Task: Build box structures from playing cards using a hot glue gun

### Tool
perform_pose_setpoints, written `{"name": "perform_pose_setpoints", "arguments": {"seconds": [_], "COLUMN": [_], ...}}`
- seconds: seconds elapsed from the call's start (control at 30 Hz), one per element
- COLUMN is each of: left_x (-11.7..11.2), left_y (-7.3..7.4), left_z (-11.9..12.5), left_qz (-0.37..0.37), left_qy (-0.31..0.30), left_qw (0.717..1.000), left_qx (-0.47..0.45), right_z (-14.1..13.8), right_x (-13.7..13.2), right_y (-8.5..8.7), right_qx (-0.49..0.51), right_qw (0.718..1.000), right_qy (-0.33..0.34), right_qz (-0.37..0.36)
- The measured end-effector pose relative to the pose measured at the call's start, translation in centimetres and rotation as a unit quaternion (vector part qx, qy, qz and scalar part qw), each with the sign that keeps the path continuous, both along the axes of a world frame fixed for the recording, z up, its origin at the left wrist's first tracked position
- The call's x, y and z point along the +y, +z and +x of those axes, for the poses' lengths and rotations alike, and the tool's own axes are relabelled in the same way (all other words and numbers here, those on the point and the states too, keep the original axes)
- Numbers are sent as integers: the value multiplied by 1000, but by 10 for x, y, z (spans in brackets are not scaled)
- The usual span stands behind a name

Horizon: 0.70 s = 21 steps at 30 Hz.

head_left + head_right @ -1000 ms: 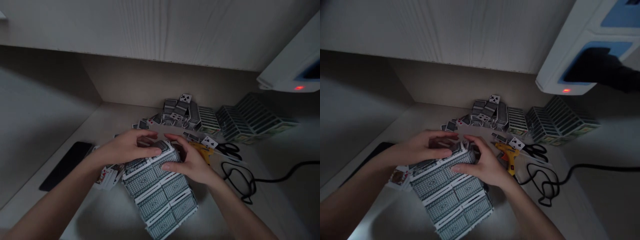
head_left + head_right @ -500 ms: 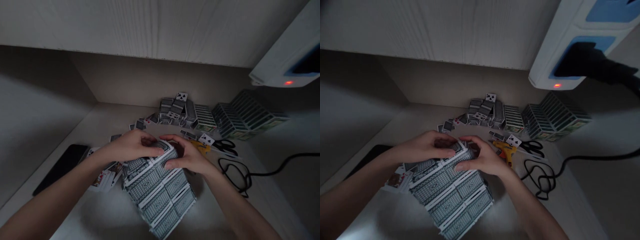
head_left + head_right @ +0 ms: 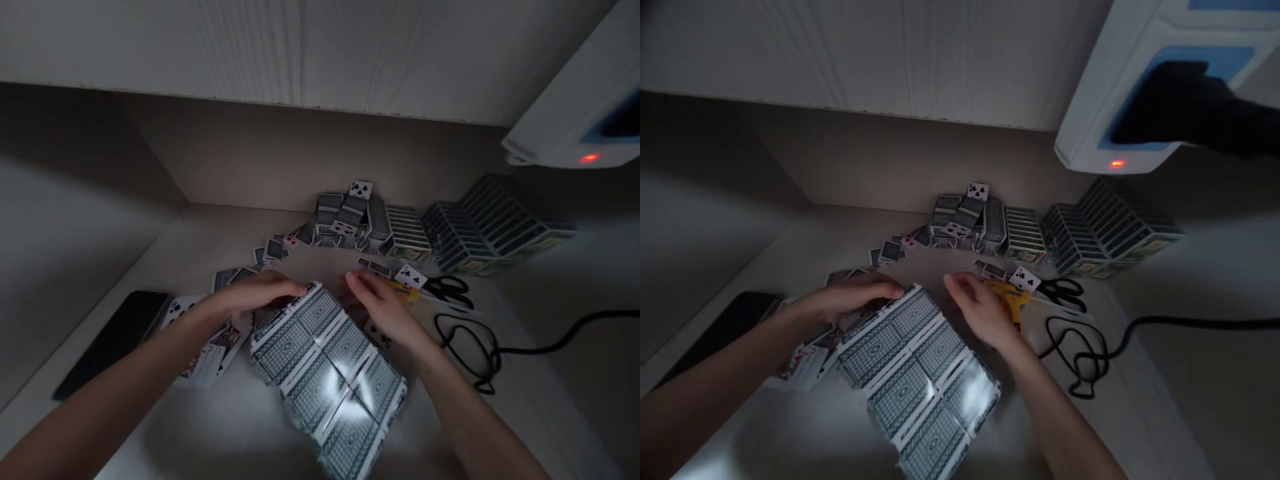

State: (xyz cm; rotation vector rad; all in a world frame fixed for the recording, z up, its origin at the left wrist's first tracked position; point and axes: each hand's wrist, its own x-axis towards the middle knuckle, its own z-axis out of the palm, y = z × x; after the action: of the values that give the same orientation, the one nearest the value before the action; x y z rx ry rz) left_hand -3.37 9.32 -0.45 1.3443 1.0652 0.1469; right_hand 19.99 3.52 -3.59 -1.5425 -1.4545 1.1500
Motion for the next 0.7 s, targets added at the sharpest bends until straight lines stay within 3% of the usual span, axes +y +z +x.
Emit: {"name": "perform_pose_setpoints", "arguments": {"seconds": [0.07,0.17,0.23,0.3,0.5,0.63,0.7], "left_x": [-2,-4,-6,-10,-21,-27,-31], "left_y": [-12,-28,-34,-35,-38,-47,-49], "left_z": [-5,-14,-18,-19,-8,-2,0], "left_qz": [-24,-52,-65,-71,-37,-52,-54], "left_qy": [36,83,86,78,99,123,143], "left_qw": [999,994,993,993,990,982,976], "left_qx": [-23,-40,-49,-59,-99,-134,-152], "right_z": [21,47,55,55,56,64,66], "right_x": [-7,-22,-32,-39,-40,-40,-41], "right_y": [-7,-20,-31,-42,-59,-50,-40], "right_qx": [-176,-420,-521,-559,-521,-495,-437], "right_qw": [982,897,835,807,831,841,868], "right_qy": [-64,-137,-176,-187,-186,-215,-235], "right_qz": [23,4,-13,-31,-61,-37,-12]}}
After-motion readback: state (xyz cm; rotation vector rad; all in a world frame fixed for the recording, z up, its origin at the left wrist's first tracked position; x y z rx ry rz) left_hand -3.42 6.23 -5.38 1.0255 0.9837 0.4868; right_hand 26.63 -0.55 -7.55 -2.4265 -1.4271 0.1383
